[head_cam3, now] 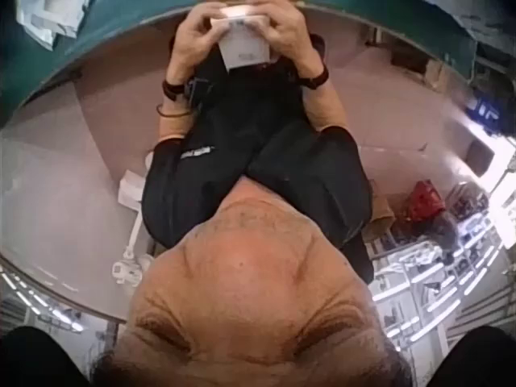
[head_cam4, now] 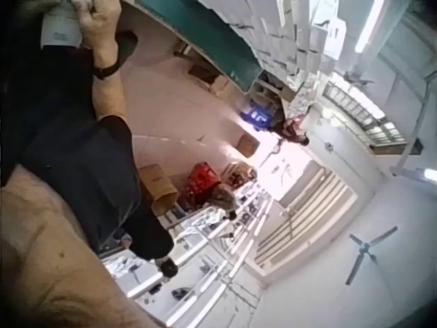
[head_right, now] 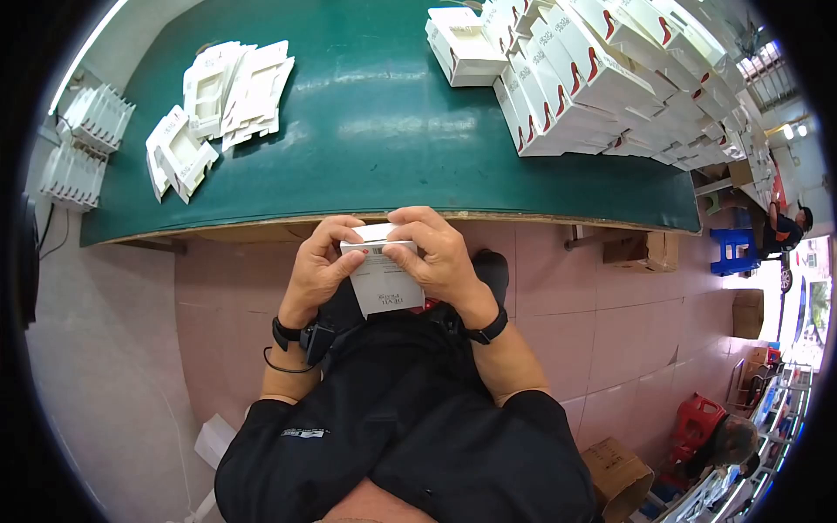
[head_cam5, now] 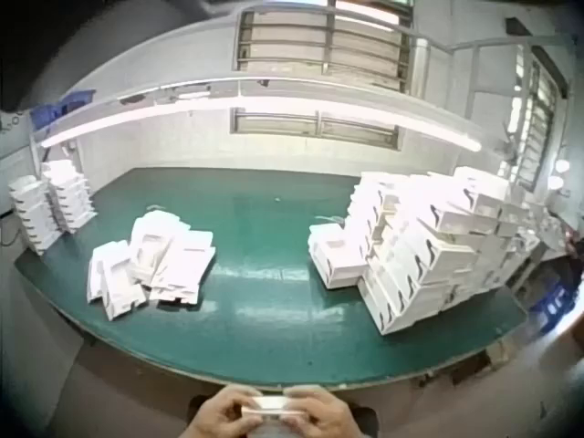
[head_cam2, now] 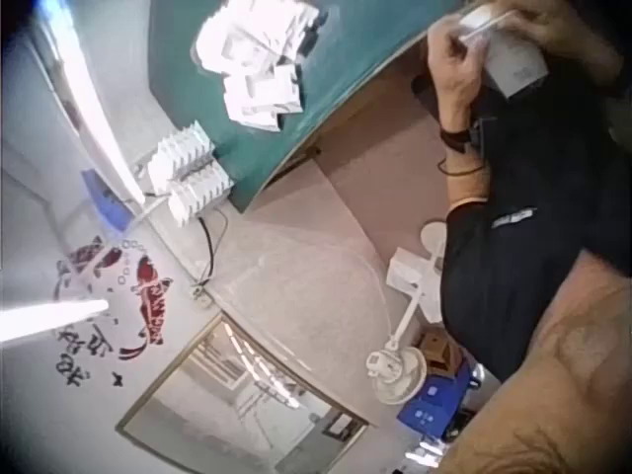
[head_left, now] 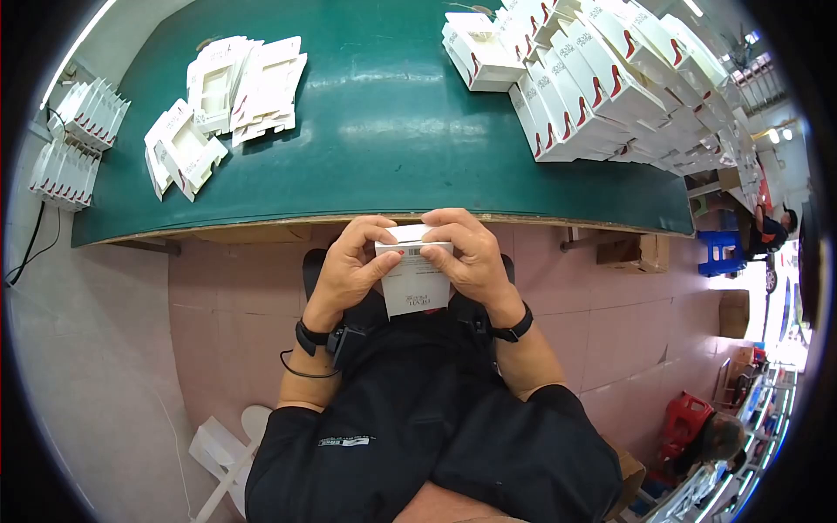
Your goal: The person picks up a flat box from a pile, folds the sides and flaps by hand to form its shape, and places the completed box onto a stack.
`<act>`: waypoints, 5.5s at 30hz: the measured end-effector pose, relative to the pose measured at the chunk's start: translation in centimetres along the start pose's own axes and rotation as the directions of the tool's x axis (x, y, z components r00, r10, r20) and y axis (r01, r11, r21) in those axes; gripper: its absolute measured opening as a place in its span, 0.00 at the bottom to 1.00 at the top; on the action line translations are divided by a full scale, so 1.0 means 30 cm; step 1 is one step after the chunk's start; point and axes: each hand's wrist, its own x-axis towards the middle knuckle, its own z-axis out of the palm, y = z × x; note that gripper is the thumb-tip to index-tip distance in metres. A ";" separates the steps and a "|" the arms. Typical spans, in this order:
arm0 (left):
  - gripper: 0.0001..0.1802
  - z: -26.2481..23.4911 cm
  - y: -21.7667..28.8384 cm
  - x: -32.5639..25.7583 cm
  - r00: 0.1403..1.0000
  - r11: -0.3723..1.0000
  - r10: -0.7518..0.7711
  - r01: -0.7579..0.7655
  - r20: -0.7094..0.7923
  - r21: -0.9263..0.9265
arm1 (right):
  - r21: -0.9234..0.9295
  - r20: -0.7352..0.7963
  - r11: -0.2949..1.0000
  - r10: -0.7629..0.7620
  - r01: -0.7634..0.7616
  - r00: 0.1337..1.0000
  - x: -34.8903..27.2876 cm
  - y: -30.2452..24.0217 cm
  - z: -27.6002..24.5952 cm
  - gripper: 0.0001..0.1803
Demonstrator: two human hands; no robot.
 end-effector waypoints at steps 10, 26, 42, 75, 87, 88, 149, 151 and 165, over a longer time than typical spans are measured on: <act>0.12 0.007 0.005 0.003 0.999 0.997 -0.026 0.024 -0.024 -0.071 | 0.055 -0.056 0.998 0.031 -0.028 0.998 0.006 -0.013 0.006 0.12; 0.32 0.028 0.014 0.007 0.995 0.959 -0.060 0.035 -0.083 -0.280 | 0.187 -0.069 0.978 0.105 -0.090 0.992 -0.011 0.018 0.001 0.21; 0.35 -0.035 0.056 -0.004 0.997 0.997 -0.046 0.049 -0.062 0.053 | 0.273 0.077 0.930 0.234 -0.246 0.969 0.041 -0.055 -0.143 0.28; 0.38 0.101 -0.057 0.186 0.911 0.959 -0.030 -0.090 -0.410 -0.270 | -0.456 -0.155 0.882 -0.211 0.119 0.965 0.183 -0.008 -0.002 0.39; 0.24 -0.037 -0.072 0.202 0.877 0.652 0.421 -0.115 -0.232 0.750 | -0.704 -0.375 0.704 -0.257 -0.093 0.891 0.640 0.178 -0.276 0.37; 0.24 -0.032 -0.068 0.202 0.874 0.653 0.426 -0.120 -0.232 0.748 | -0.719 -0.414 0.681 -0.254 -0.143 0.874 0.674 0.199 -0.296 0.37; 0.33 -0.769 -0.049 0.465 0.671 0.525 0.437 0.351 -0.600 0.775 | -0.460 -0.304 0.888 -0.156 -0.001 0.940 0.182 0.188 0.013 0.07; 0.35 -0.756 -0.028 0.464 0.656 0.668 0.323 0.352 -0.682 0.655 | -0.465 -0.301 0.885 -0.160 0.002 0.940 0.184 0.187 0.014 0.07; 0.40 -0.829 -0.076 0.489 0.659 0.560 0.288 0.473 -0.695 0.680 | -0.481 -0.294 0.877 -0.161 -0.001 0.942 0.176 0.195 0.020 0.07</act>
